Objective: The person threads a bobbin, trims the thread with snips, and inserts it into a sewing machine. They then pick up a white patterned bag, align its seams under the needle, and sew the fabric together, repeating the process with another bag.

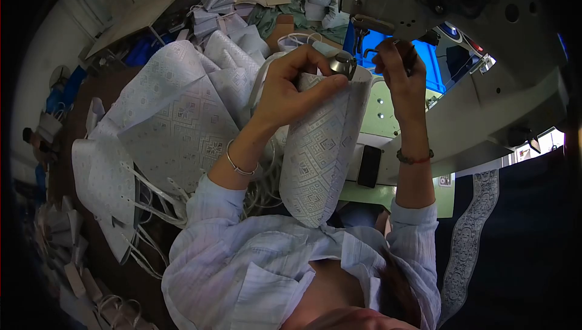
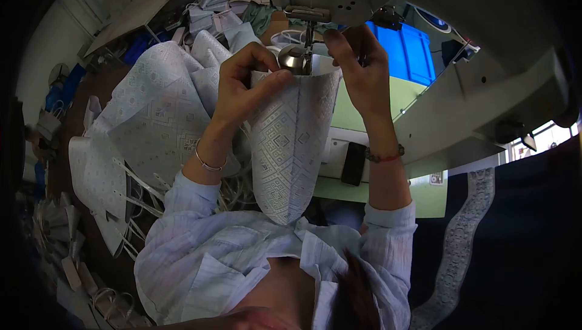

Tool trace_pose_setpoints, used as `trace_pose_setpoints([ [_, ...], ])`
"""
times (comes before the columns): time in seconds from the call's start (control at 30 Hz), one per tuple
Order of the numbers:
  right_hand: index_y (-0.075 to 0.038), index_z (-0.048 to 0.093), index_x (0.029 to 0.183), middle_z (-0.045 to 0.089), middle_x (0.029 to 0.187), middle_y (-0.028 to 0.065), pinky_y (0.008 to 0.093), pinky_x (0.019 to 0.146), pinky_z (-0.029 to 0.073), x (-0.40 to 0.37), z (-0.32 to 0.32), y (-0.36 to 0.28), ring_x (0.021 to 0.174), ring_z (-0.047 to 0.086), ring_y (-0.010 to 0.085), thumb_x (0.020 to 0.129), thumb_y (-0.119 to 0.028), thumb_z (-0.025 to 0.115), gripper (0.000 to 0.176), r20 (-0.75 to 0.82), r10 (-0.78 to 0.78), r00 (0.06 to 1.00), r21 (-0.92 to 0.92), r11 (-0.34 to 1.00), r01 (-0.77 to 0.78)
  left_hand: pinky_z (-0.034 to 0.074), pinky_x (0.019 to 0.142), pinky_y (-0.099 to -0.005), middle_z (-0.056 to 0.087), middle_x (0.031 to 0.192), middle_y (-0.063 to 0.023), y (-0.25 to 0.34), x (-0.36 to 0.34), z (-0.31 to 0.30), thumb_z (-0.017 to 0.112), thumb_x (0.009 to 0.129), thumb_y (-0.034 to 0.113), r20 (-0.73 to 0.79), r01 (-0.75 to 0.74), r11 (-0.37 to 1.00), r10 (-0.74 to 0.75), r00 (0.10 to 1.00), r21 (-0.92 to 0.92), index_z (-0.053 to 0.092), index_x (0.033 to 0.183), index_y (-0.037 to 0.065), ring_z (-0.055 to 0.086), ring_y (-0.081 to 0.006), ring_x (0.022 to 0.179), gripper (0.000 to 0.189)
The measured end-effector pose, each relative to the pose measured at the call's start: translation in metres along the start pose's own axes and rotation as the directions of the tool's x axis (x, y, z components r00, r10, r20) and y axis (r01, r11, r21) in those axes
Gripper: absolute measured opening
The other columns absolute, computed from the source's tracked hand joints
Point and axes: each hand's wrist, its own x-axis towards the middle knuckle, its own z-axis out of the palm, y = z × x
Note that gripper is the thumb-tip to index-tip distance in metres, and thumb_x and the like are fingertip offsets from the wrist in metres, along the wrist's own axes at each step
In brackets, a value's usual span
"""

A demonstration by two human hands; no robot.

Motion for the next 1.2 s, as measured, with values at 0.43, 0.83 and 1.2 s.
trace_pose_setpoints([
  [0.43, -0.004, 0.066, 0.096, 0.060, 0.076, 0.0000, 0.0233, 0.065, 0.043, 0.010, -0.034, 0.016, 0.071, 0.054, 0.0090, 0.085, -0.021, 0.069, 0.021, 0.487, 0.179, 0.855, -0.244, 0.968, -0.064, 0.032, 0.055, -0.0171, 0.046, 0.069, 0.0077, -0.013, 0.020, 0.002, 0.078, 0.074, 0.014, -0.031, 0.054, 0.998, -0.055, 0.998, -0.045, 0.056, 0.075, 0.008, 0.040, -0.0007, 0.062, 0.023],
  [0.83, -0.001, 0.066, 0.090, 0.068, 0.085, 0.0043, 0.0240, 0.074, 0.049, 0.007, -0.039, 0.021, 0.079, 0.062, 0.0114, 0.081, -0.010, 0.074, 0.015, 0.323, 0.252, 0.912, -0.096, 0.968, -0.234, 0.030, 0.054, -0.0161, 0.042, 0.067, 0.0084, -0.018, 0.036, 0.001, 0.076, 0.074, 0.009, 0.006, 0.089, 0.992, -0.089, 0.996, -0.093, 0.055, 0.084, 0.007, 0.040, 0.0010, 0.061, 0.023],
  [1.2, -0.001, 0.071, 0.092, 0.064, 0.073, 0.0015, 0.0228, 0.066, 0.043, 0.003, -0.032, 0.017, 0.071, 0.056, 0.0085, 0.087, -0.017, 0.069, 0.017, 0.341, 0.102, 0.935, -0.079, 0.994, -0.079, 0.037, 0.060, -0.0147, 0.053, 0.074, 0.0047, -0.016, 0.038, -0.002, 0.076, 0.074, 0.008, 0.027, 0.136, 0.980, -0.133, 0.991, -0.144, 0.055, 0.083, 0.006, 0.050, -0.0010, 0.068, 0.023],
])
